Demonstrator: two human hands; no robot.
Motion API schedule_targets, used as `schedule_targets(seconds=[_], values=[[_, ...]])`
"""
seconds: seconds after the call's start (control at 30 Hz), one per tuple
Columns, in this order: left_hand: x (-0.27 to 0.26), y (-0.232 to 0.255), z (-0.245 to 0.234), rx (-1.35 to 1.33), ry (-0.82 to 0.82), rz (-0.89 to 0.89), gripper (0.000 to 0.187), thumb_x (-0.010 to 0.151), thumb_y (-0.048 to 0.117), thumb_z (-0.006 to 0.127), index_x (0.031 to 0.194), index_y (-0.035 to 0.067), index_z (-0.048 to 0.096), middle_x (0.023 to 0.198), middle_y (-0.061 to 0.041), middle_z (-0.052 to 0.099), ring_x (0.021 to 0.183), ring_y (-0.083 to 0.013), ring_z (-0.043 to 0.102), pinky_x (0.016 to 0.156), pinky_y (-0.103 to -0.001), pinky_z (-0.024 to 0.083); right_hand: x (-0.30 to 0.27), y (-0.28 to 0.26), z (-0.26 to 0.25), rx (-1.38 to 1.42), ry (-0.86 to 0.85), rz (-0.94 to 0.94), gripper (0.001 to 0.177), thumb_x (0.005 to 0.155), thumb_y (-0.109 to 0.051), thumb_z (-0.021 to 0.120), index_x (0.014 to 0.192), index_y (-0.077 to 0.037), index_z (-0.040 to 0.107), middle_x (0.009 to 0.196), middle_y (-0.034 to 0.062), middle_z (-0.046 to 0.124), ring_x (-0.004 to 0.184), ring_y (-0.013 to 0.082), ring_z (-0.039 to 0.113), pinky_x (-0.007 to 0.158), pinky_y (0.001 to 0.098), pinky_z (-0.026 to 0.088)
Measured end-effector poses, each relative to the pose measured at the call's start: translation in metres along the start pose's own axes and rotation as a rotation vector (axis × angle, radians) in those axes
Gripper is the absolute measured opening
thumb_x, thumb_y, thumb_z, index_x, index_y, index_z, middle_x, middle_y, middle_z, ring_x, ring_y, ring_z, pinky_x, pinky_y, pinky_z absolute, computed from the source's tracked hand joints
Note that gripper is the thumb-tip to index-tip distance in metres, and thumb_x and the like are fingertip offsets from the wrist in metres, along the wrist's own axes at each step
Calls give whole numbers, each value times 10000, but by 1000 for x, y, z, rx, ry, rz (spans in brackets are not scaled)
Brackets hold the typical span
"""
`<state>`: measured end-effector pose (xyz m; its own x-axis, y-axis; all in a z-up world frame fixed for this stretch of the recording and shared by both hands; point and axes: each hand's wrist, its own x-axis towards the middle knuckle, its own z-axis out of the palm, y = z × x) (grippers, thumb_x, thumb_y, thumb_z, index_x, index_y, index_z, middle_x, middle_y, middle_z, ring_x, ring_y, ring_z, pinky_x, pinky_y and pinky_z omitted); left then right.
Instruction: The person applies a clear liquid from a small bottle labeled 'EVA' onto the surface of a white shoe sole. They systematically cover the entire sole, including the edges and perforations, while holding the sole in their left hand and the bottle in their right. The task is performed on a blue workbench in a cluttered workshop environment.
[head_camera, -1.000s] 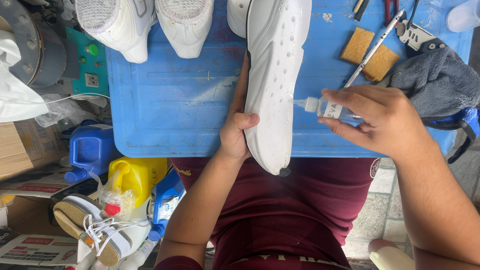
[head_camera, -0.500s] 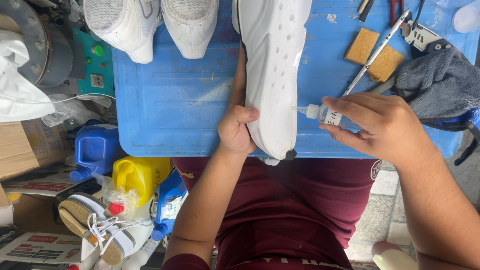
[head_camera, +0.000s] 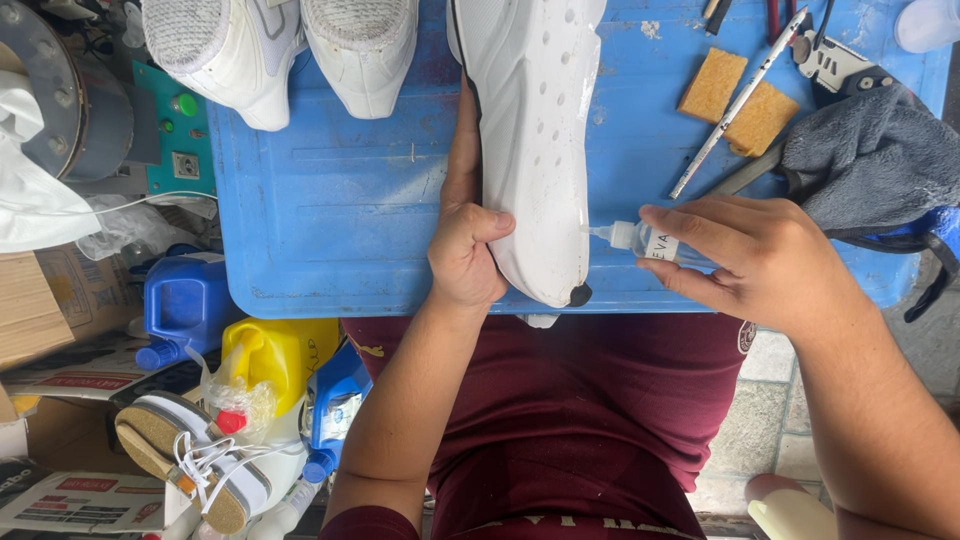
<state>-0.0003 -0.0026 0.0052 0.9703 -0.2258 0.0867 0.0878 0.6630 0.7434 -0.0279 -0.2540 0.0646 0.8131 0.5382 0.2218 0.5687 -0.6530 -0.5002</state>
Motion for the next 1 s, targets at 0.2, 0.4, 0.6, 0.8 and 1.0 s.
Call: schedule_targets(seconds=[0.2, 0.4, 0.6, 0.8, 1.0], values=[[1, -3, 1, 8, 22, -6, 1148, 678, 171, 506, 1728, 59, 57, 1719, -183, 232, 1563, -258, 320, 1324, -377, 280, 1, 4, 1, 3, -2, 37, 373, 807, -173, 865, 1118, -10, 740, 859, 99, 736, 504, 176, 600, 524, 313, 516], [0, -7, -2, 6, 15, 26, 1149, 673, 164, 509, 1730, 82, 65, 1728, -148, 219, 1567, -212, 328, 1331, -371, 312, -6, 3, 2, 121, -41, 44, 395, 763, -190, 867, 1098, -22, 741, 889, 104, 755, 470, 146, 612, 472, 280, 510], [-3, -8, -3, 16, 7, 31, 1099, 695, 151, 516, 1694, 82, 64, 1721, -145, 248, 1511, -211, 350, 1323, -364, 324, -7, 4, 7, 59, -15, 79, 378, 783, -182, 873, 1103, -28, 746, 891, 101, 760, 466, 158, 602, 480, 290, 510], [-2, -8, -3, -6, -18, 60, 1095, 704, 146, 517, 1700, 75, 68, 1710, -157, 287, 1491, -212, 376, 1283, -353, 323, -12, 1, 5, 103, -31, 55, 396, 768, -183, 865, 1112, -30, 743, 916, 118, 759, 463, 164, 608, 494, 295, 526], [-3, -9, -5, -35, -26, 65, 1104, 699, 145, 518, 1697, 82, 49, 1695, -161, 300, 1473, -214, 395, 1296, -362, 353, -17, 1, 7, 152, -44, 78, 406, 767, -177, 862, 1123, -29, 738, 891, 113, 752, 504, 172, 641, 492, 295, 523]])
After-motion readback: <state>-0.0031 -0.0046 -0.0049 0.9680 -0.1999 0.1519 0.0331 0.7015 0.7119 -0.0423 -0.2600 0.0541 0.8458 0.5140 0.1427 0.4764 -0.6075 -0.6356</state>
